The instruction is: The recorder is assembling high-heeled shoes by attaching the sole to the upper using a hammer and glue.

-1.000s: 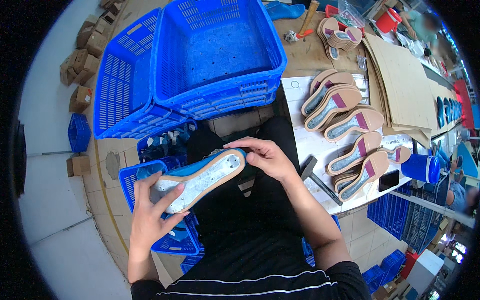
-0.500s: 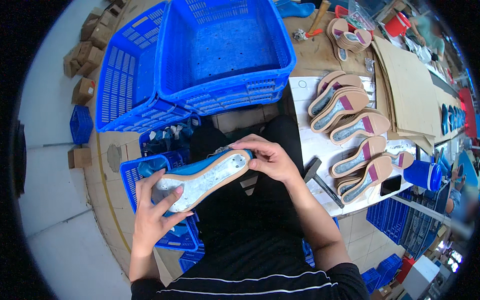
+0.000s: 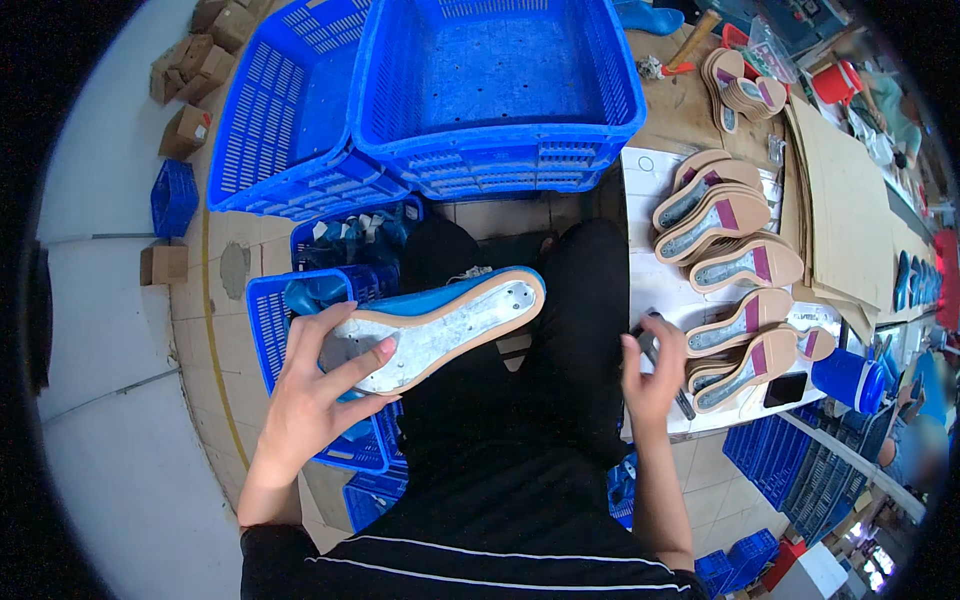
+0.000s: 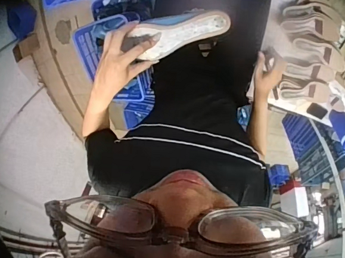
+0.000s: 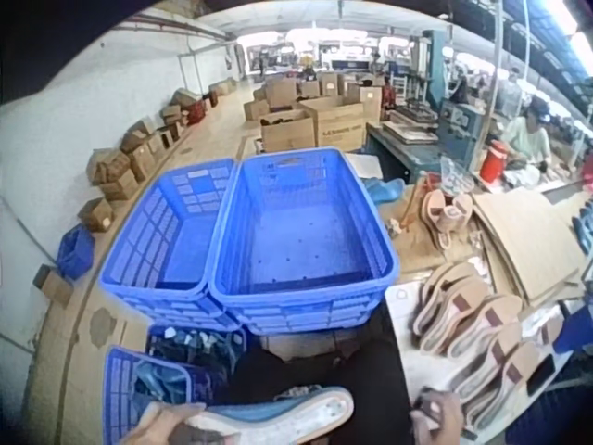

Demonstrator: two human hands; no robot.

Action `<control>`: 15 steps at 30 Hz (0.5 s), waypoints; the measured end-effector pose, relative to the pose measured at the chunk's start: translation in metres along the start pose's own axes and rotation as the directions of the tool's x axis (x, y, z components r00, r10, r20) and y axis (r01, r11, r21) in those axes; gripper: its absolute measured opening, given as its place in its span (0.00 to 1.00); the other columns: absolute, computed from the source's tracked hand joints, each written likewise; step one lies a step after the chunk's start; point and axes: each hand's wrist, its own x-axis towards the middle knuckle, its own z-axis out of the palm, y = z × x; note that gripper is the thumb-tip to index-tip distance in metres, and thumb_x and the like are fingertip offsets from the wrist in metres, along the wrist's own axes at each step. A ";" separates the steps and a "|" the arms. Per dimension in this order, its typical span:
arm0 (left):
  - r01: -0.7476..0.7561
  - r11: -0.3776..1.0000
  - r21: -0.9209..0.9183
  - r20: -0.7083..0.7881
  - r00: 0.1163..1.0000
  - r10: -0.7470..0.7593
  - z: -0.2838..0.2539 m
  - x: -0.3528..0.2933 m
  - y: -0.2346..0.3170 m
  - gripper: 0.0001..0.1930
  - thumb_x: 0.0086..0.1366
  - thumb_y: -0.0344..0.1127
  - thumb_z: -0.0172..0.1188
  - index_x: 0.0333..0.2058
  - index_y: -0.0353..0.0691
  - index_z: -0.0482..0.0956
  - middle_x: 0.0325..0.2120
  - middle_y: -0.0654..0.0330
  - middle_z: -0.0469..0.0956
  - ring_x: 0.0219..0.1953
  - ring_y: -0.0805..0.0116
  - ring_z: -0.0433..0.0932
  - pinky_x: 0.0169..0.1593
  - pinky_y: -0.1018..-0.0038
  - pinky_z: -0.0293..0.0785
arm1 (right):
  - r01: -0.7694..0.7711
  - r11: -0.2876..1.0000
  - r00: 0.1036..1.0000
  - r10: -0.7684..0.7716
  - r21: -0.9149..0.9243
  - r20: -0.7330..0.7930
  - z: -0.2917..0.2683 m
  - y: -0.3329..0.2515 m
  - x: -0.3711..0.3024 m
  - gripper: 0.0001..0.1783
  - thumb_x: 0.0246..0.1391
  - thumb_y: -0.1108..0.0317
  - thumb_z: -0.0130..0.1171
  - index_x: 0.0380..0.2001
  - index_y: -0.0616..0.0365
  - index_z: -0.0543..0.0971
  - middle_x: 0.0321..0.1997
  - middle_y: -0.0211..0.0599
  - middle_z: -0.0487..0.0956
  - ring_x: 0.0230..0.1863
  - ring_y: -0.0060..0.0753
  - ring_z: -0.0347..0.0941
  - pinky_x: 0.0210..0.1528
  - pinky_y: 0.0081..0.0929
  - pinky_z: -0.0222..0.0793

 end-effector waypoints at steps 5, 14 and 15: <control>-0.004 1.000 -0.016 -0.005 1.000 0.004 0.001 -0.002 0.003 0.31 0.48 0.39 0.86 0.54 0.55 0.90 0.65 0.46 0.70 0.61 0.43 0.72 0.56 0.56 0.84 | -0.124 0.873 0.986 0.161 -0.472 0.038 -0.022 0.057 -0.054 0.29 0.58 0.65 0.74 0.59 0.62 0.77 0.53 0.49 0.78 0.57 0.56 0.74 0.63 0.47 0.67; -0.195 0.974 0.116 -0.188 0.958 0.215 0.044 0.002 -0.009 0.26 0.51 0.44 0.84 0.43 0.37 0.84 0.69 0.45 0.70 0.67 0.34 0.67 0.63 0.44 0.72 | 0.061 0.914 0.968 0.043 -0.400 0.248 -0.006 0.089 -0.050 0.14 0.68 0.66 0.59 0.48 0.65 0.75 0.44 0.60 0.79 0.45 0.64 0.77 0.50 0.57 0.73; -0.203 0.973 0.113 -0.193 0.956 0.222 0.049 0.002 -0.013 0.26 0.51 0.44 0.84 0.43 0.37 0.84 0.69 0.45 0.70 0.67 0.34 0.67 0.63 0.44 0.72 | -0.039 0.947 0.965 0.119 -0.319 0.235 -0.009 0.088 -0.054 0.13 0.69 0.65 0.58 0.49 0.65 0.74 0.43 0.61 0.79 0.42 0.65 0.78 0.47 0.59 0.73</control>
